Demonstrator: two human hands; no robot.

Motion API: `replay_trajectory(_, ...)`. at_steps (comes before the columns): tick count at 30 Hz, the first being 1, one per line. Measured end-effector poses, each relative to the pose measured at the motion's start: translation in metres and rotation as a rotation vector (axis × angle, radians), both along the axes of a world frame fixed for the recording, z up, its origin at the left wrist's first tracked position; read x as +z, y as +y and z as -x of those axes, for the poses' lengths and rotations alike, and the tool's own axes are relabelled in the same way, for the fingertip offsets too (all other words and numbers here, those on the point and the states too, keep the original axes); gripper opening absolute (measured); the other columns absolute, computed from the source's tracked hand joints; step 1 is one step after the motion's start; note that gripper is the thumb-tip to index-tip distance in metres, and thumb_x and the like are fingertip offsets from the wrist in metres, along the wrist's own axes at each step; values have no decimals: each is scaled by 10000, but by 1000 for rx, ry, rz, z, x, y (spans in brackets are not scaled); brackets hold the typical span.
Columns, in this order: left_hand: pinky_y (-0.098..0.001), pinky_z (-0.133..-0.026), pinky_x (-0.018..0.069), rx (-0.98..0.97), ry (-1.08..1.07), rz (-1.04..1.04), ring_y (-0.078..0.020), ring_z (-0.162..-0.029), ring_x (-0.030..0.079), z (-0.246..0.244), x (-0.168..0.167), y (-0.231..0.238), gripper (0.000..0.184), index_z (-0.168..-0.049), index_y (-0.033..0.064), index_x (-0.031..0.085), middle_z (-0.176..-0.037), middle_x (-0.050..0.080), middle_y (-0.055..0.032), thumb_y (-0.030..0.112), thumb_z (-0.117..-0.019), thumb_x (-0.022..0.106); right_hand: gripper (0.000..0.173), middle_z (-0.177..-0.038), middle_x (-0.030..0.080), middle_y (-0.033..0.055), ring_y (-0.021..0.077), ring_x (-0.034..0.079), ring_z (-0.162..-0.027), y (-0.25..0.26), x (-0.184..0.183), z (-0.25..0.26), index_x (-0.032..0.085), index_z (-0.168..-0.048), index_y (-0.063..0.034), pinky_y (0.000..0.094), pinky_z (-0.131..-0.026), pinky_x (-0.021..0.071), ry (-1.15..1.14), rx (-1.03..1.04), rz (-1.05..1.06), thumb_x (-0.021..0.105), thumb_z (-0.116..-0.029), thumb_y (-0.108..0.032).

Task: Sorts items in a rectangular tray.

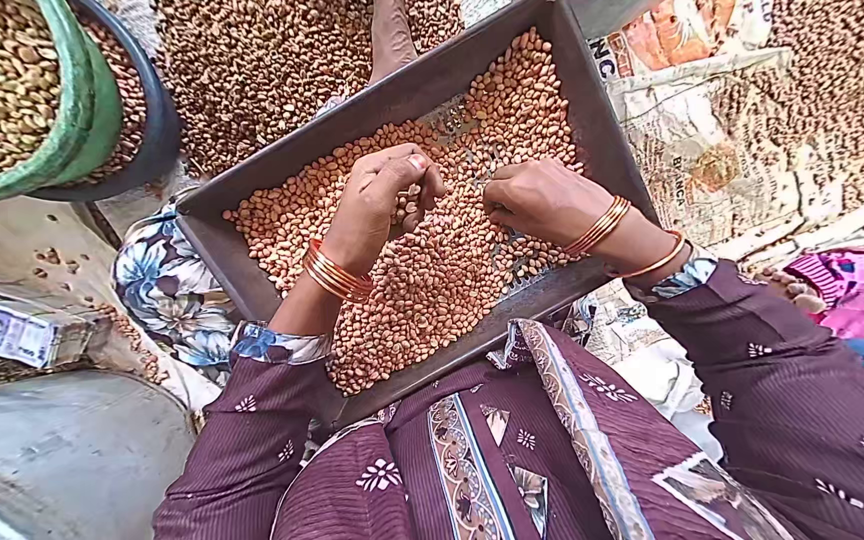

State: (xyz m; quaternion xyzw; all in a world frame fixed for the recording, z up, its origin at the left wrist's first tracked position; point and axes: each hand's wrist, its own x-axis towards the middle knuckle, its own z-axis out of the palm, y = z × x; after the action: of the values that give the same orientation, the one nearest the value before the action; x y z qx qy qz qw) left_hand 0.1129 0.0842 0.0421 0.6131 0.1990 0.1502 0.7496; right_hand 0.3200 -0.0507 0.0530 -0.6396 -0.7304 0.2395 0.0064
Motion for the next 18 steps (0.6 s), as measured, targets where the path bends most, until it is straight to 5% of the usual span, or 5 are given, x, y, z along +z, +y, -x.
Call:
replay_trajectory(4, -188, -615, 443, -102, 127, -621, 8, -629, 552, -16, -10, -2, 290, -896, 98, 736, -754, 662, 58, 267, -1054, 560, 166, -892, 632, 232, 410, 680, -818, -5, -4, 14, 643, -951, 63, 507, -689, 548, -111, 6, -23, 532, -1007, -47)
replay_trajectory(8, -522, -756, 567, -329, 325, -1110, -357, -878, 713, -23, -22, -15, 270, -1035, 21, 747, -962, 703, -177, 210, -1056, 555, 120, -834, 640, 163, 332, 663, -750, -3, -6, 3, 659, -912, 6, 493, -659, 524, 34, -47, 3, 605, -940, -98)
replay_trajectory(11, -539, -689, 567, -430, 476, -1248, -401, -858, 701, -21, -19, -24, 206, -1143, 25, 717, -1036, 681, -193, 83, -1034, 553, 76, -696, 656, -23, 74, 623, -587, 9, 8, -23, 703, -880, -105, 305, -567, 541, 392, -224, 130, 684, -881, -179)
replay_trajectory(15, -516, -628, 558, -387, 483, -1304, -399, -825, 699, -18, -19, -31, 188, -1060, -10, 700, -1004, 672, -202, -11, -1001, 522, 127, -846, 699, -15, 110, 717, -715, 22, 29, -34, 548, -935, -124, 298, -649, 636, 935, -479, 224, 531, -829, -56)
replay_trajectory(18, -516, -624, 559, -335, 422, -1283, -395, -806, 703, -19, -26, -29, 174, -1030, -15, 693, -956, 673, -202, 27, -1011, 525, 200, -1001, 694, 29, 102, 714, -801, 31, 23, -27, 625, -1076, -60, 294, -721, 637, 738, -364, 153, 588, -881, -33)
